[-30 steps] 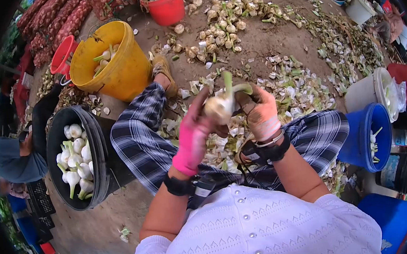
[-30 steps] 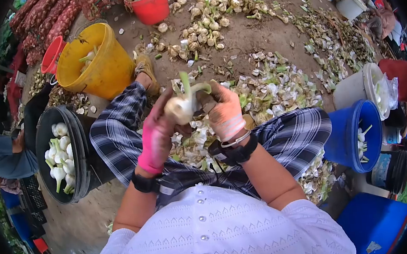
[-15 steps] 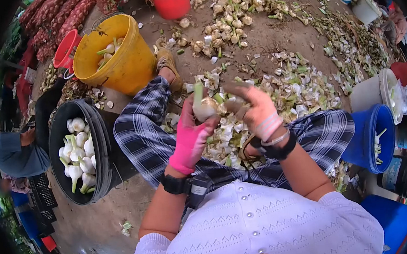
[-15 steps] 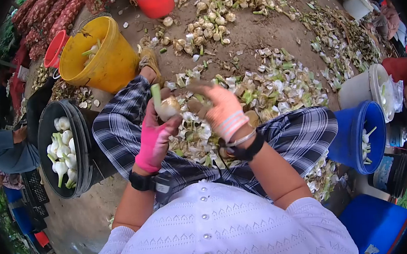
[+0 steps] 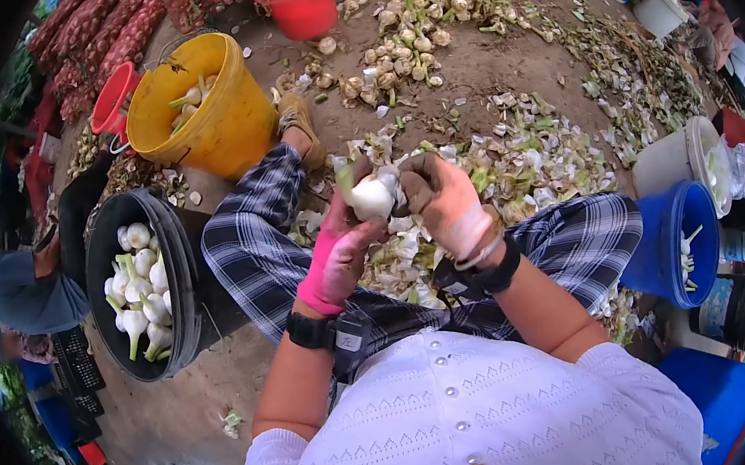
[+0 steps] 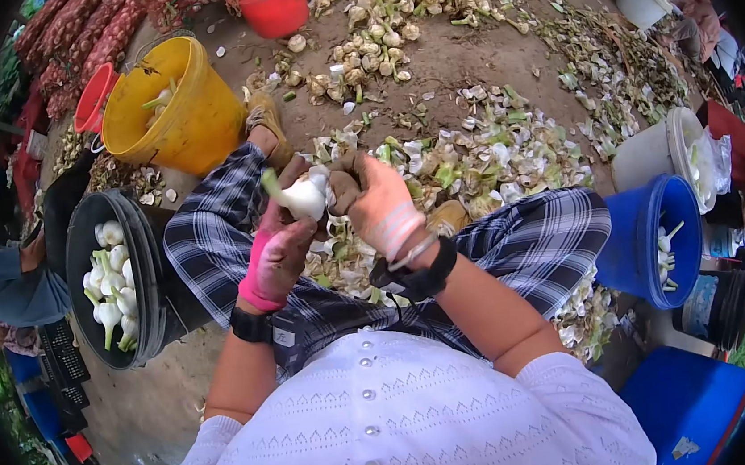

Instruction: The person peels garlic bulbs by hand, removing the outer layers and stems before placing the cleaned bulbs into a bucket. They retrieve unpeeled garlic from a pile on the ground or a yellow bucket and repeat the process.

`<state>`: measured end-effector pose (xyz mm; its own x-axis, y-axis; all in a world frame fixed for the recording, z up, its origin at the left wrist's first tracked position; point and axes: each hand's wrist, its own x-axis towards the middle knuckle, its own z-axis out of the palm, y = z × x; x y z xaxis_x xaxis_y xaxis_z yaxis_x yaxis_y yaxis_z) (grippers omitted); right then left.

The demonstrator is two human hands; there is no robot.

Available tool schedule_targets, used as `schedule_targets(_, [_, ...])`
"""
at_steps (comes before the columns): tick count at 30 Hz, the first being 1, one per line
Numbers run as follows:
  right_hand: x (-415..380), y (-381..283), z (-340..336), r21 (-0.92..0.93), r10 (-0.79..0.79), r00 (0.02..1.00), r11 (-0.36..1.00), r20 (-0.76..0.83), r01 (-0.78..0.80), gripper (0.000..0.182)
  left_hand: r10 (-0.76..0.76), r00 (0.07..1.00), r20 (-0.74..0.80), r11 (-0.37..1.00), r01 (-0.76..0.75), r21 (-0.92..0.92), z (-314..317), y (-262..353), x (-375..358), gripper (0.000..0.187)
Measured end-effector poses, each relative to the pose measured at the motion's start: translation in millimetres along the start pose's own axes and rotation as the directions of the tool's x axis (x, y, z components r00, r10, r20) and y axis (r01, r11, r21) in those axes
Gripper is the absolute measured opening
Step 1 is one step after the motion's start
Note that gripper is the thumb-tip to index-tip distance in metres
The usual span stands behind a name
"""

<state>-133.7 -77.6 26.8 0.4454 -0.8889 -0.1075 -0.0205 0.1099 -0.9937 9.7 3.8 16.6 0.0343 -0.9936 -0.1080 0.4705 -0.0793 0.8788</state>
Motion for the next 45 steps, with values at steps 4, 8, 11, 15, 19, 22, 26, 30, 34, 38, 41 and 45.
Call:
schedule_targets(4, [-17, -1, 11, -0.159, -0.19, 0.953, 0.96, 0.236, 0.23, 0.012, -0.132, 0.947, -0.294, 0.963, 0.052, -0.265, -1, -10, 6, 0.041])
schedule_targets(8, [15, 16, -9, 0.286, 0.222, 0.975, 0.933, 0.026, -0.219, 0.025, 0.246, 0.865, -0.437, 0.967, -0.248, 0.052, -7, -15, 13, 0.039])
schedule_targets(11, [-3, 4, 14, -0.221, -0.169, 0.972, 0.954, 0.164, 0.203, 0.042, 0.385, 0.837, -0.389, 0.907, -0.266, 0.326, 6, -11, 13, 0.039])
schedule_targets(15, [-3, -7, 23, -0.276, -0.212, 0.969, 0.931, 0.124, 0.239, 0.033, 0.482, 0.838, -0.257, 0.864, -0.404, 0.301, 4, -9, 12, 0.048])
schedule_targets(19, [-3, -5, 25, -0.18, -0.154, 0.968, 0.965, 0.201, 0.191, 0.021, 0.572, 0.798, -0.19, 0.754, -0.421, 0.504, -14, -13, 21, 0.047])
schedule_targets(22, [15, 16, 18, 0.188, 0.126, 0.98, 0.97, 0.151, -0.153, 0.018, 0.306, 0.848, -0.432, 0.946, -0.22, 0.238, -19, -30, 28, 0.039])
schedule_targets(26, [22, 22, 20, 0.279, 0.114, 0.984, 0.949, 0.138, -0.149, 0.049, 0.05, 0.826, -0.562, 0.94, -0.229, -0.252, -16, -20, 30, 0.028])
schedule_targets(30, [25, 30, 33, -0.119, -0.127, 0.99, 0.984, 0.06, 0.134, 0.037, 0.552, 0.811, -0.193, 0.648, -0.272, 0.711, -24, -19, 32, 0.027])
schedule_targets(34, [34, 29, 24, 0.49, 0.266, 0.95, 0.814, 0.161, -0.311, 0.034, -0.073, 0.851, -0.52, 0.872, -0.199, -0.447, -10, -8, 31, 0.022])
schedule_targets(38, [35, 25, 31, 0.303, 0.07, 0.969, 0.942, 0.236, -0.142, 0.038, 0.256, 0.82, -0.511, 0.944, -0.325, -0.049, -23, -18, 39, 0.018])
schedule_targets(41, [66, 44, 26, 0.536, 0.335, 0.883, 0.703, 0.329, -0.467, 0.021, 0.46, 0.845, -0.273, 0.88, -0.475, 0.012, -28, -6, 45, 0.026])
schedule_targets(45, [121, 143, 20, -0.559, 0.465, 0.83, 0.794, 0.309, -0.237, 0.044, 0.53, 0.808, -0.257, 0.796, -0.579, -0.178, -49, 79, 85, 0.037])
